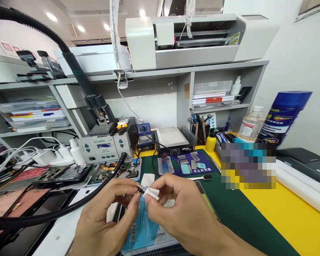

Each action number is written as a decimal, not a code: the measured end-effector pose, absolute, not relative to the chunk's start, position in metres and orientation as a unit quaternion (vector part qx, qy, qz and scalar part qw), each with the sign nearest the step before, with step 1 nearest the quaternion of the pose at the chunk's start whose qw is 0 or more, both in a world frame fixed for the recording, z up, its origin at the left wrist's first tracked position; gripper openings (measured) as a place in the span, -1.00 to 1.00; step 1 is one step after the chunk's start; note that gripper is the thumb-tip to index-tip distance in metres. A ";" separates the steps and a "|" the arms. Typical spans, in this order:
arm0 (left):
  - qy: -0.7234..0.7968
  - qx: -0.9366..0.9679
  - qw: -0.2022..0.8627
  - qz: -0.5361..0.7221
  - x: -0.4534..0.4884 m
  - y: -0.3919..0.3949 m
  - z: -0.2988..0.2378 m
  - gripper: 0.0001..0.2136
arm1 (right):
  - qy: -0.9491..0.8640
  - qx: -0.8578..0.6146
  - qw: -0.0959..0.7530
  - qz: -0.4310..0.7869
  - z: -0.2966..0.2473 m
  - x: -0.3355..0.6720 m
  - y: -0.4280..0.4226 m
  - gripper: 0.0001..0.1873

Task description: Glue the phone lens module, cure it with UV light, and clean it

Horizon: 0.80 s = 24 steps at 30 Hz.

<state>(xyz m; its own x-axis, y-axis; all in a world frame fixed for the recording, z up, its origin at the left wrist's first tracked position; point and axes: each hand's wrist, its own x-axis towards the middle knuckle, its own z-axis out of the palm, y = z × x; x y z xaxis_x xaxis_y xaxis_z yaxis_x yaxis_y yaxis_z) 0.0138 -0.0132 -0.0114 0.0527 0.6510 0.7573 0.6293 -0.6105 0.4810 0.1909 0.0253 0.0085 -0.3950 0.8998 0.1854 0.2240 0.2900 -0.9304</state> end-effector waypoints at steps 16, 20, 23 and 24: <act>0.460 0.706 0.009 0.539 0.017 -0.012 -0.016 -0.89 | -0.761 -0.378 0.407 0.335 0.005 0.189 0.023 -0.94; 0.463 0.702 0.006 0.541 0.018 -0.011 -0.016 -0.90 | -0.767 -0.371 0.417 0.316 0.004 0.189 0.024 -0.94; 0.460 0.717 0.001 0.523 0.016 -0.011 -0.014 -0.89 | -0.772 -0.365 0.420 0.307 0.003 0.189 0.024 -0.93; 0.462 0.720 0.001 0.518 0.015 -0.012 -0.013 -0.89 | -0.773 -0.365 0.420 0.305 0.003 0.189 0.024 -0.93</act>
<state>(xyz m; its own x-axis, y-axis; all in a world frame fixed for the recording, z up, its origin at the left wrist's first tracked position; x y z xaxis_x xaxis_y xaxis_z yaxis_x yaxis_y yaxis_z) 0.0154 -0.0116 -0.0130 0.0371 0.6660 0.7450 0.6640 -0.5735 0.4797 0.1890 0.0236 0.0027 -0.3805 0.8208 0.4260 0.3077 0.5467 -0.7787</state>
